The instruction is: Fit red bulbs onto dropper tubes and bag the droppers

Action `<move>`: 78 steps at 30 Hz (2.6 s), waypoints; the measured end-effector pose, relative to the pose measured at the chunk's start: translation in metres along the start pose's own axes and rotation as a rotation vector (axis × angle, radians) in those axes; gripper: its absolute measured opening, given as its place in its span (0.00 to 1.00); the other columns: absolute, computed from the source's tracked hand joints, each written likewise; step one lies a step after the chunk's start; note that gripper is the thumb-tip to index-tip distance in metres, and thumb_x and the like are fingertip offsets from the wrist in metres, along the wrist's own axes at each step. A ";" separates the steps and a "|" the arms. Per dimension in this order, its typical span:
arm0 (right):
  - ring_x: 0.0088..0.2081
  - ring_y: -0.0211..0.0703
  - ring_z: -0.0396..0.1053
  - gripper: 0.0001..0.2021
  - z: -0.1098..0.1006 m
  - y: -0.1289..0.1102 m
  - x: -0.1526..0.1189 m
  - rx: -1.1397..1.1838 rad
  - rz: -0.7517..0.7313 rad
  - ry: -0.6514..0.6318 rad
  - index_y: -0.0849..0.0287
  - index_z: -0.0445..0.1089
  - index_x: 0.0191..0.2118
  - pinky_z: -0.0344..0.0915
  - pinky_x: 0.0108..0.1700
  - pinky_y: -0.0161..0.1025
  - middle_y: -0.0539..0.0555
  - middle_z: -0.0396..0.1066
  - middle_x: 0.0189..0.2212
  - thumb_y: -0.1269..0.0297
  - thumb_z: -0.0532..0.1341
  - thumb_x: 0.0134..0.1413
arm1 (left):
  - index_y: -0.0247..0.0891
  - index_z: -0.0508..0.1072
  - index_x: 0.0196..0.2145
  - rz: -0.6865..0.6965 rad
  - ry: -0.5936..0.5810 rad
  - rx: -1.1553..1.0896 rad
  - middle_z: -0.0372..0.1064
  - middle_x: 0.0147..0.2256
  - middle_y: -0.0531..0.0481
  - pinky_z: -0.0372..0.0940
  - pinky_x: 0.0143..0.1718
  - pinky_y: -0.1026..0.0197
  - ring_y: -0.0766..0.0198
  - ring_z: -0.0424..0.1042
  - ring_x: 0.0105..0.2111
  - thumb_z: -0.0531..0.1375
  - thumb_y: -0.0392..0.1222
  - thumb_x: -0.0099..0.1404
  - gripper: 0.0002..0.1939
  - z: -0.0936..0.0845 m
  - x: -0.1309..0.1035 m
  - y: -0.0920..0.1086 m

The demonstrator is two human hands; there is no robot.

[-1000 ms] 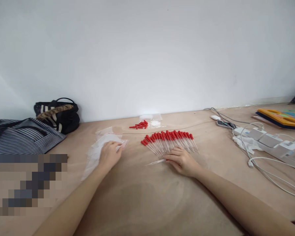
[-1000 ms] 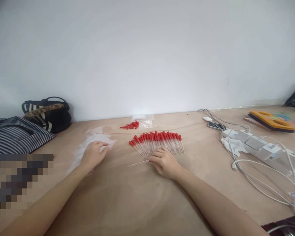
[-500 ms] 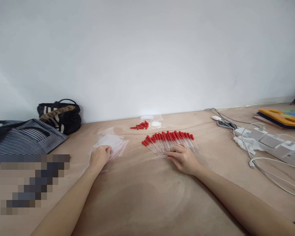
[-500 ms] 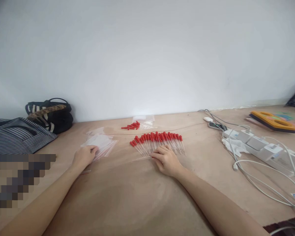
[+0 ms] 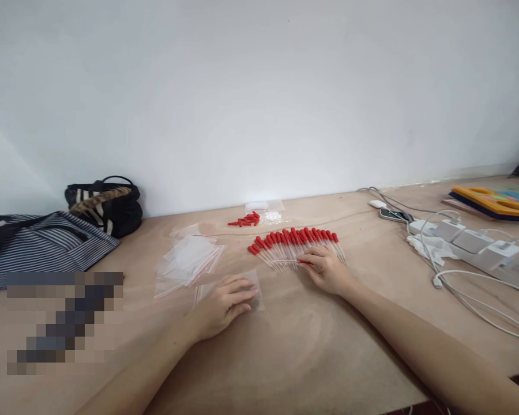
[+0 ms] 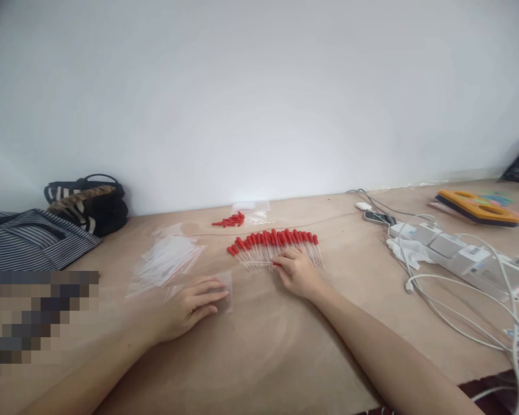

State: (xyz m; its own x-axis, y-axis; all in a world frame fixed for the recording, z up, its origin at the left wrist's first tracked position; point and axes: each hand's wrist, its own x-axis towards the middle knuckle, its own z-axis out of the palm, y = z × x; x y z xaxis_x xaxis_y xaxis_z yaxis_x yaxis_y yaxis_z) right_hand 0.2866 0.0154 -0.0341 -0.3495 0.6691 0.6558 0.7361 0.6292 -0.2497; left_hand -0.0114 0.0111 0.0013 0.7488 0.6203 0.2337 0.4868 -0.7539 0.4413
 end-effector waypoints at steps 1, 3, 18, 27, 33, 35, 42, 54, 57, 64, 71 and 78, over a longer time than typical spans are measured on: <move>0.33 0.42 0.65 0.09 0.000 -0.001 0.000 0.002 -0.005 -0.006 0.59 0.70 0.38 0.59 0.36 0.41 0.55 0.69 0.31 0.70 0.55 0.51 | 0.48 0.67 0.49 -0.030 -0.025 0.027 0.64 0.51 0.48 0.53 0.53 0.51 0.55 0.58 0.53 0.53 0.40 0.61 0.17 -0.002 -0.002 0.000; 0.34 0.42 0.65 0.09 0.000 -0.003 0.000 0.010 -0.014 -0.007 0.59 0.70 0.38 0.59 0.36 0.41 0.55 0.69 0.31 0.70 0.55 0.51 | 0.49 0.62 0.52 -0.077 -0.120 0.082 0.54 0.57 0.48 0.50 0.54 0.48 0.53 0.51 0.57 0.53 0.42 0.61 0.20 -0.011 -0.006 -0.004; 0.33 0.41 0.64 0.09 -0.001 -0.001 0.001 0.027 -0.018 -0.086 0.58 0.70 0.37 0.59 0.36 0.40 0.55 0.69 0.30 0.69 0.55 0.52 | 0.42 0.65 0.50 -0.180 -0.352 0.449 0.58 0.55 0.45 0.56 0.52 0.51 0.55 0.57 0.54 0.46 0.31 0.62 0.20 -0.049 -0.013 0.019; 0.33 0.42 0.64 0.08 0.005 -0.006 -0.002 0.059 -0.001 -0.142 0.57 0.71 0.37 0.58 0.37 0.41 0.54 0.69 0.30 0.68 0.55 0.52 | 0.41 0.66 0.50 -0.220 -0.272 0.423 0.64 0.50 0.43 0.60 0.48 0.49 0.51 0.64 0.49 0.48 0.42 0.64 0.18 -0.011 -0.033 0.018; 0.32 0.41 0.64 0.08 0.004 -0.008 -0.003 0.075 -0.006 -0.158 0.57 0.71 0.37 0.58 0.36 0.40 0.53 0.69 0.29 0.68 0.56 0.52 | 0.49 0.61 0.53 -0.108 -0.359 0.273 0.49 0.59 0.47 0.56 0.51 0.49 0.55 0.54 0.56 0.49 0.31 0.61 0.24 -0.033 -0.003 0.028; 0.32 0.41 0.64 0.08 0.005 -0.009 -0.003 0.074 -0.010 -0.156 0.57 0.71 0.37 0.58 0.36 0.40 0.53 0.69 0.28 0.68 0.56 0.52 | 0.55 0.65 0.48 -0.049 -0.474 0.237 0.51 0.58 0.53 0.52 0.52 0.45 0.53 0.50 0.57 0.55 0.34 0.58 0.23 -0.055 -0.003 0.016; 0.32 0.41 0.64 0.08 0.006 -0.010 -0.002 0.083 -0.025 -0.143 0.57 0.71 0.36 0.59 0.36 0.40 0.53 0.69 0.29 0.69 0.56 0.52 | 0.55 0.62 0.51 -0.056 -0.462 0.225 0.51 0.58 0.50 0.48 0.54 0.44 0.50 0.51 0.57 0.57 0.48 0.58 0.23 -0.051 -0.024 -0.014; 0.32 0.41 0.64 0.09 0.000 -0.004 -0.003 0.099 -0.021 -0.176 0.58 0.70 0.38 0.59 0.35 0.40 0.54 0.69 0.28 0.68 0.54 0.53 | 0.38 0.67 0.48 -0.233 -0.086 0.454 0.68 0.42 0.41 0.60 0.44 0.48 0.51 0.65 0.43 0.52 0.51 0.61 0.20 0.014 0.005 0.046; 0.32 0.41 0.64 0.10 -0.008 -0.005 -0.005 0.112 -0.042 -0.194 0.58 0.71 0.38 0.60 0.35 0.40 0.55 0.69 0.28 0.68 0.54 0.53 | 0.38 0.50 0.58 -0.049 -0.206 0.254 0.49 0.58 0.40 0.48 0.55 0.48 0.50 0.48 0.57 0.53 0.59 0.57 0.37 0.004 0.009 0.024; 0.32 0.41 0.64 0.09 -0.019 -0.008 -0.010 0.140 -0.092 -0.270 0.57 0.71 0.37 0.59 0.37 0.42 0.54 0.70 0.28 0.66 0.54 0.53 | 0.33 0.38 0.61 -0.182 -0.228 0.179 0.40 0.60 0.39 0.40 0.58 0.47 0.54 0.41 0.60 0.50 0.62 0.57 0.43 0.022 0.011 0.023; 0.33 0.42 0.63 0.09 -0.023 0.000 -0.009 0.106 -0.071 -0.301 0.57 0.71 0.37 0.59 0.37 0.42 0.54 0.69 0.28 0.68 0.54 0.52 | 0.30 0.41 0.60 -0.269 -0.185 0.175 0.43 0.60 0.37 0.41 0.58 0.49 0.54 0.42 0.59 0.51 0.59 0.58 0.42 0.029 0.012 0.032; 0.32 0.41 0.63 0.09 -0.021 -0.007 -0.009 0.120 -0.108 -0.312 0.56 0.71 0.37 0.58 0.37 0.42 0.54 0.69 0.28 0.66 0.54 0.53 | 0.33 0.41 0.60 -0.263 -0.176 0.170 0.43 0.60 0.38 0.41 0.58 0.47 0.54 0.43 0.59 0.51 0.59 0.58 0.41 0.029 0.012 0.031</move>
State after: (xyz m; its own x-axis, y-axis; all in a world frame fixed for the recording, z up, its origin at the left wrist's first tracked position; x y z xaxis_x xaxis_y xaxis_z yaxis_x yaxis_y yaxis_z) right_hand 0.2971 -0.0032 -0.0233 -0.5959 0.6730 0.4382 0.6179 0.7327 -0.2852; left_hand 0.0256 -0.0107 -0.0075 0.6471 0.7619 -0.0282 0.7297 -0.6082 0.3123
